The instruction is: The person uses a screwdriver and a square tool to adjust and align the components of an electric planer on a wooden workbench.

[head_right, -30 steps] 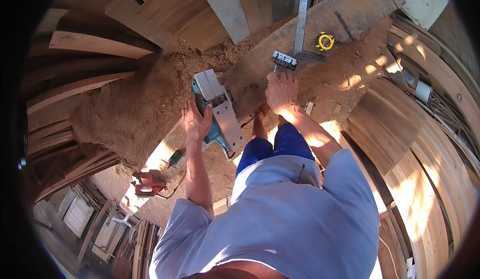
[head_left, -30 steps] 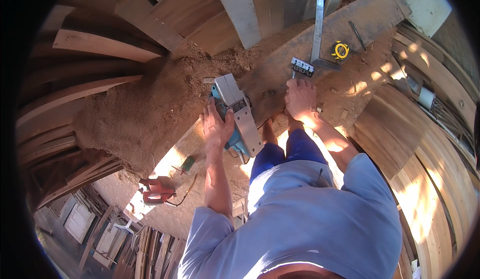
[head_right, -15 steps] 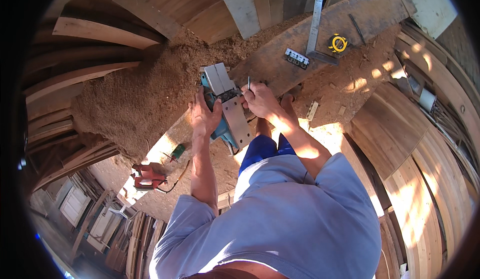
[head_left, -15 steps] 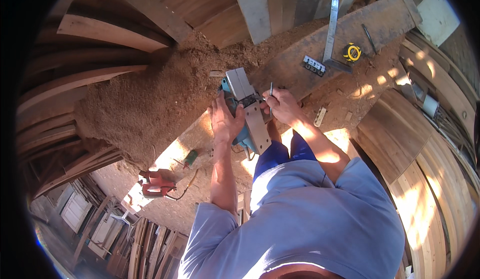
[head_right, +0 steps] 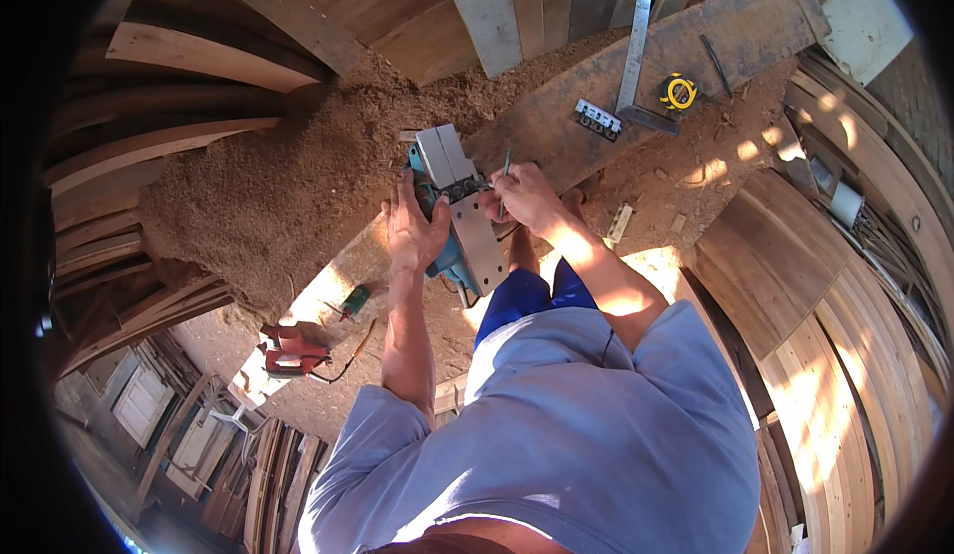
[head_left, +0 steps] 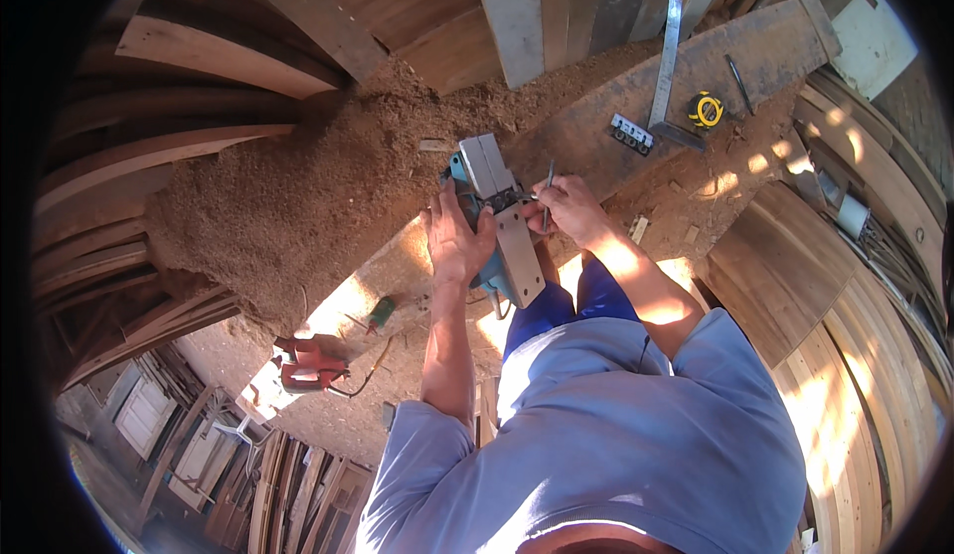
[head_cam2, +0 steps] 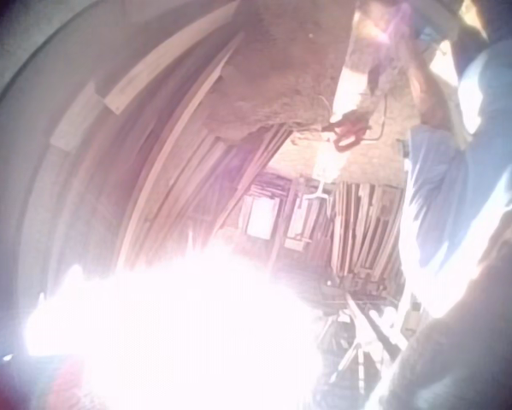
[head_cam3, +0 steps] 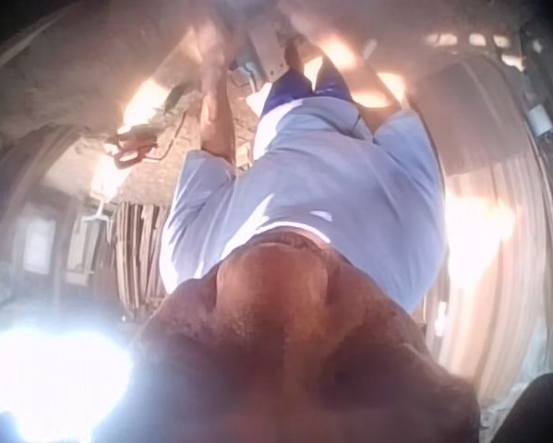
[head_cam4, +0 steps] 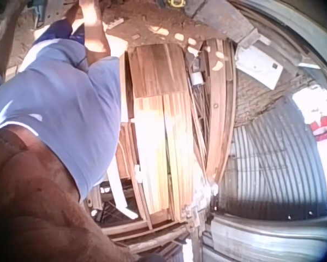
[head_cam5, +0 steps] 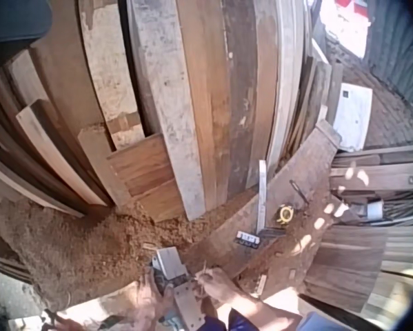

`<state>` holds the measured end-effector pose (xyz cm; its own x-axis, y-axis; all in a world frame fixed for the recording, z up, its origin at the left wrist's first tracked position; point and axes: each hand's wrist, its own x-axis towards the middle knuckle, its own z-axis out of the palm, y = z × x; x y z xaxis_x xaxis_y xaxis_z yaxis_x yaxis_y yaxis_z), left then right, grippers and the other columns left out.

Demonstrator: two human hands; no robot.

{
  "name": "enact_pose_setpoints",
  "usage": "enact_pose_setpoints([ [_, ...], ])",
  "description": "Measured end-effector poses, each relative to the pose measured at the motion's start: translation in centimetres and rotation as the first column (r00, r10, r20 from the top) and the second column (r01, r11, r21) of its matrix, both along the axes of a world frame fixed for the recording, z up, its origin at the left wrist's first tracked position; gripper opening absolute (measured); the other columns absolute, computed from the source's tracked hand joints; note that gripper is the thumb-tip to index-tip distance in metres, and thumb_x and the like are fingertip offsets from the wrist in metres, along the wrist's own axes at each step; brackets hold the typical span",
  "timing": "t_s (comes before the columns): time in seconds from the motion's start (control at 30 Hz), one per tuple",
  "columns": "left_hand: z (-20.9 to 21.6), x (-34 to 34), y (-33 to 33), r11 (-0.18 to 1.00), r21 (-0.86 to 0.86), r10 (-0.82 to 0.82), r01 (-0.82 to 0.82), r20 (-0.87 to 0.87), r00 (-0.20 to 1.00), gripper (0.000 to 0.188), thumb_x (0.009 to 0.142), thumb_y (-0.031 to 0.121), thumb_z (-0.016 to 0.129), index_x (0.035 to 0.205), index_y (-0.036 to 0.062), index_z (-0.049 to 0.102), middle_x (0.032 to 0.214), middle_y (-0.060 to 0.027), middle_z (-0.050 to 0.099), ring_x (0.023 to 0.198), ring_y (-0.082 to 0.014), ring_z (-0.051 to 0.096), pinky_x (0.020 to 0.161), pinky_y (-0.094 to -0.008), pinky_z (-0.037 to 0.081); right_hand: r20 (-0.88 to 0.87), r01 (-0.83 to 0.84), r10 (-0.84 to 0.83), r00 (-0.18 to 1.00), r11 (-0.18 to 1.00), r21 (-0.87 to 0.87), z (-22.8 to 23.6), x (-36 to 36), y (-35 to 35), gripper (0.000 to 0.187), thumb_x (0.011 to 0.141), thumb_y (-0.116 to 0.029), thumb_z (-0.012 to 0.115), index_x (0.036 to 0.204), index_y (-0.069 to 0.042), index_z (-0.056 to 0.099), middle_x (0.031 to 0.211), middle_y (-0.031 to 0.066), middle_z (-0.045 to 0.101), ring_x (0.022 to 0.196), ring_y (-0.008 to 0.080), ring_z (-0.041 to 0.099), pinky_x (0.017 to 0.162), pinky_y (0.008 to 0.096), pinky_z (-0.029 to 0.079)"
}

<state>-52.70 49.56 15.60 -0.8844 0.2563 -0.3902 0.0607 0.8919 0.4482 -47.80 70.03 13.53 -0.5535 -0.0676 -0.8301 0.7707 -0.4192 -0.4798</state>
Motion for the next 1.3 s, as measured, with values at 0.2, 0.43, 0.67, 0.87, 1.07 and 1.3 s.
enact_pose_setpoints([
  [0.2,-0.2,0.1,-0.1,1.0,-0.01,-0.004,0.004,-0.003,1.0,0.083,0.086,0.031,0.069,0.151,-0.0046,0.032,0.135,-0.0277,0.053,0.13,-0.0438,0.048,0.119,-0.0582,0.024,0.058,0.087,-0.084,0.995,0.995,-0.052,0.4,-0.1,-0.7,0.026,0.105,-0.017,0.049,0.121,0.003,0.055,0.098,0.0186,0.072,0.071,0.0194,0.068,0.068,0.0365,0.062],
  [0.43,-0.5,-0.3,-0.4,0.999,0.005,-0.036,0.036,0.004,0.999,0.08,0.087,0.031,0.068,0.15,-0.0041,0.035,0.137,-0.0288,0.051,0.127,-0.0434,0.048,0.114,-0.057,0.029,0.03,-0.005,0.0,1.0,0.988,0.155,-3.3,0.5,-2.8,0.025,0.1,-0.015,0.051,0.115,0.003,0.061,0.099,0.024,0.072,0.086,0.0328,0.071,0.075,0.0429,0.057],
  [0.67,1.1,-7.1,4.2,0.814,0.244,-0.37,0.528,-0.483,0.794,0.054,0.096,0.022,0.06,0.145,0.0025,0.049,0.137,-0.0187,0.058,0.123,-0.0377,0.051,0.104,-0.0495,0.039,-0.144,-0.13,0.237,0.961,0.844,0.52,-0.6,-0.5,-3.1,0.027,0.093,-0.014,0.055,0.106,0.008,0.064,0.101,0.0332,0.068,0.102,0.0485,0.066,0.09,0.0502,0.052],
  [0.87,0.1,-9.5,6.5,0.622,0.104,-0.74,0.776,-0.246,0.626,0.044,0.095,0.032,0.063,0.134,0.0139,0.062,0.109,-0.0046,0.071,0.106,-0.0276,0.061,0.094,-0.0447,0.046,-0.229,-0.06,0.248,0.941,0.79,0.61,-2.1,-0.1,-3.7,0.024,0.095,-0.015,0.056,0.099,0.008,0.063,0.085,0.0281,0.066,0.086,0.0361,0.066,0.079,0.0453,0.052],
  [1.07,-0.9,-9.5,7.3,0.503,0.054,-0.857,0.863,-0.104,0.506,0.03,0.103,0.04,0.051,0.116,0.0163,0.065,0.102,-0.0041,0.067,0.103,-0.0281,0.058,0.091,-0.0447,0.047,-0.164,-0.115,0.254,0.953,0.807,0.58,-0.6,-1.0,-3.0,0.027,0.089,-0.014,0.062,0.088,0.013,0.063,0.082,0.0347,0.065,0.083,0.0488,0.069,0.07,0.0491,0.054],
  [1.3,-1.4,-10.0,7.7,0.513,0.126,-0.846,0.849,-0.09,0.525,0.032,0.104,0.041,0.048,0.097,0.0142,0.064,0.095,-0.005,0.063,0.099,-0.0281,0.057,0.09,-0.0429,0.047,-0.435,0.101,0.221,0.873,0.791,0.604,-3.6,0.3,-3.5,0.021,0.087,-0.01,0.062,0.084,0.011,0.063,0.075,0.0338,0.063,0.076,0.0487,0.068,0.066,0.0487,0.053],
])
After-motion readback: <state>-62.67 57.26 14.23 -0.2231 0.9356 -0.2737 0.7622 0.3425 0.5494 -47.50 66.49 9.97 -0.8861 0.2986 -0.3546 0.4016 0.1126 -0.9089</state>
